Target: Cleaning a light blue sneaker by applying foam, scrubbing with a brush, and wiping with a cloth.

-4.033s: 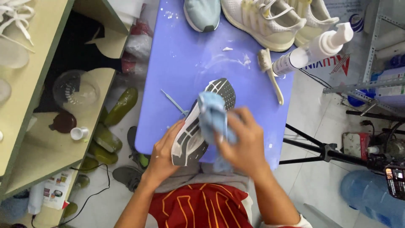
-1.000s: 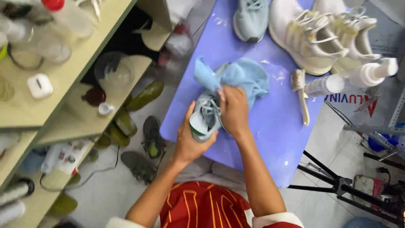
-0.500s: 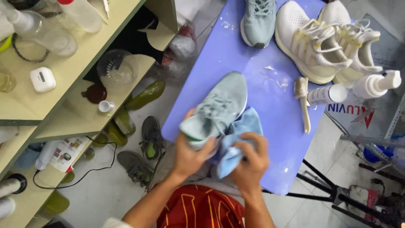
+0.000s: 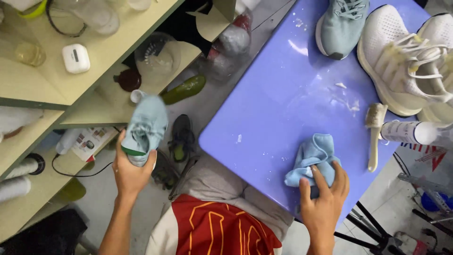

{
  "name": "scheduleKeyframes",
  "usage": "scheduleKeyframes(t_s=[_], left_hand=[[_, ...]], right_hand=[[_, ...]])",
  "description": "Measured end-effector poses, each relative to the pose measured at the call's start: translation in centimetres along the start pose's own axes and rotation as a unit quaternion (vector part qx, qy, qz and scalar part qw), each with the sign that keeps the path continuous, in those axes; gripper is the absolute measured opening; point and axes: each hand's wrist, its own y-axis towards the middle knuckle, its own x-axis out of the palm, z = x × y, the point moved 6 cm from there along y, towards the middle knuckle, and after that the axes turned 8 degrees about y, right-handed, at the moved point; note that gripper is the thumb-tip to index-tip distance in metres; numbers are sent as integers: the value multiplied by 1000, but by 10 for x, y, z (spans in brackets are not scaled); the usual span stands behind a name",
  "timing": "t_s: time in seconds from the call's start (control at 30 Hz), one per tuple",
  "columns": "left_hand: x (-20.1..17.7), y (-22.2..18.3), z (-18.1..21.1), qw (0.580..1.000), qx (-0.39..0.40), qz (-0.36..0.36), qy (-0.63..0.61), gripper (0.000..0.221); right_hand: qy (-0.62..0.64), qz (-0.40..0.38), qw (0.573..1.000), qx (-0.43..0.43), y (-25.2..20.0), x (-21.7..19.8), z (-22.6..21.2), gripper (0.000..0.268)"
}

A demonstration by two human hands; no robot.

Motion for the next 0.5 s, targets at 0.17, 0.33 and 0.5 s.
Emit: scheduleKeyframes(t_s=[0.17, 0.33, 0.5], left_hand=[[93, -38, -160, 993, -107, -55, 8, 85], [123, -83, -242, 995, -58, 37, 79, 83], [129, -114, -301, 877, -452, 24, 161, 103]], right_hand=[[-1, 31, 999, -26, 22, 12, 2, 30], [13, 28, 1000, -1, 23, 8, 15, 39], [5, 36, 999, -7, 25, 8, 6, 36]])
